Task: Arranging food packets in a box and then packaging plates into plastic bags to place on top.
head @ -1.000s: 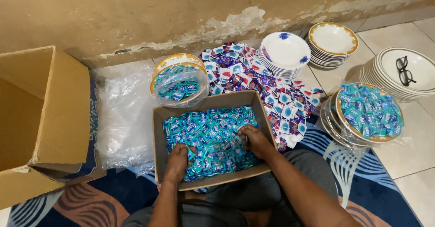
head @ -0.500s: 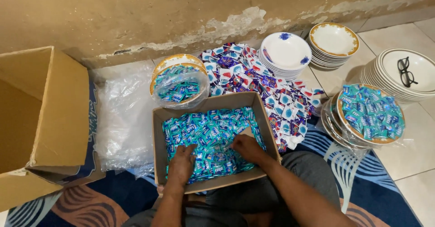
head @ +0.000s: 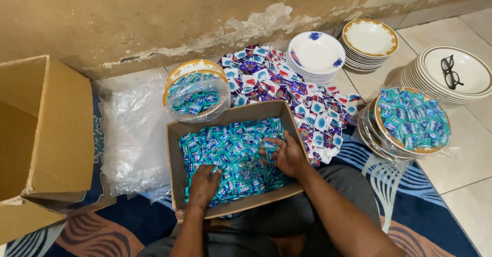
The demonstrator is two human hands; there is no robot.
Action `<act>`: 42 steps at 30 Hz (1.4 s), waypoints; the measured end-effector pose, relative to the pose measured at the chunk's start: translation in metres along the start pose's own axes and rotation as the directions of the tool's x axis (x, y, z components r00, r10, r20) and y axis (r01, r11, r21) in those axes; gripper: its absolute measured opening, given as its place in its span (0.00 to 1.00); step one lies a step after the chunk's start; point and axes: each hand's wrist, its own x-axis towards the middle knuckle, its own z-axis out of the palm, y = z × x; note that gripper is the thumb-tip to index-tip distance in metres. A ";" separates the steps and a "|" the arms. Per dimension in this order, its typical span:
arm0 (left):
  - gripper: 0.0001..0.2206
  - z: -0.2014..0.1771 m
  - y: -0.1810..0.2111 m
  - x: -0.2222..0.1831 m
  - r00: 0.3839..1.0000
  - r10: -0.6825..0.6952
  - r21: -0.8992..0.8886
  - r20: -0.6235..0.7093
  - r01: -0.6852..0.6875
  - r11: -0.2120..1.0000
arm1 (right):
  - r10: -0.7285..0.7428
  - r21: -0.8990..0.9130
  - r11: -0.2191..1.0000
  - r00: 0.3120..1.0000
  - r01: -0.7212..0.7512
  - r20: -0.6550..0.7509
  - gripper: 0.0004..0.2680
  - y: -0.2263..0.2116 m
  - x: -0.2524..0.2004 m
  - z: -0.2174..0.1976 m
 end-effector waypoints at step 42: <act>0.28 -0.058 0.088 0.005 0.976 -0.156 -0.913 0.154 0.080 -0.400 | -0.155 0.224 0.971 0.936 0.085 0.316 0.14 0.004 0.022 0.087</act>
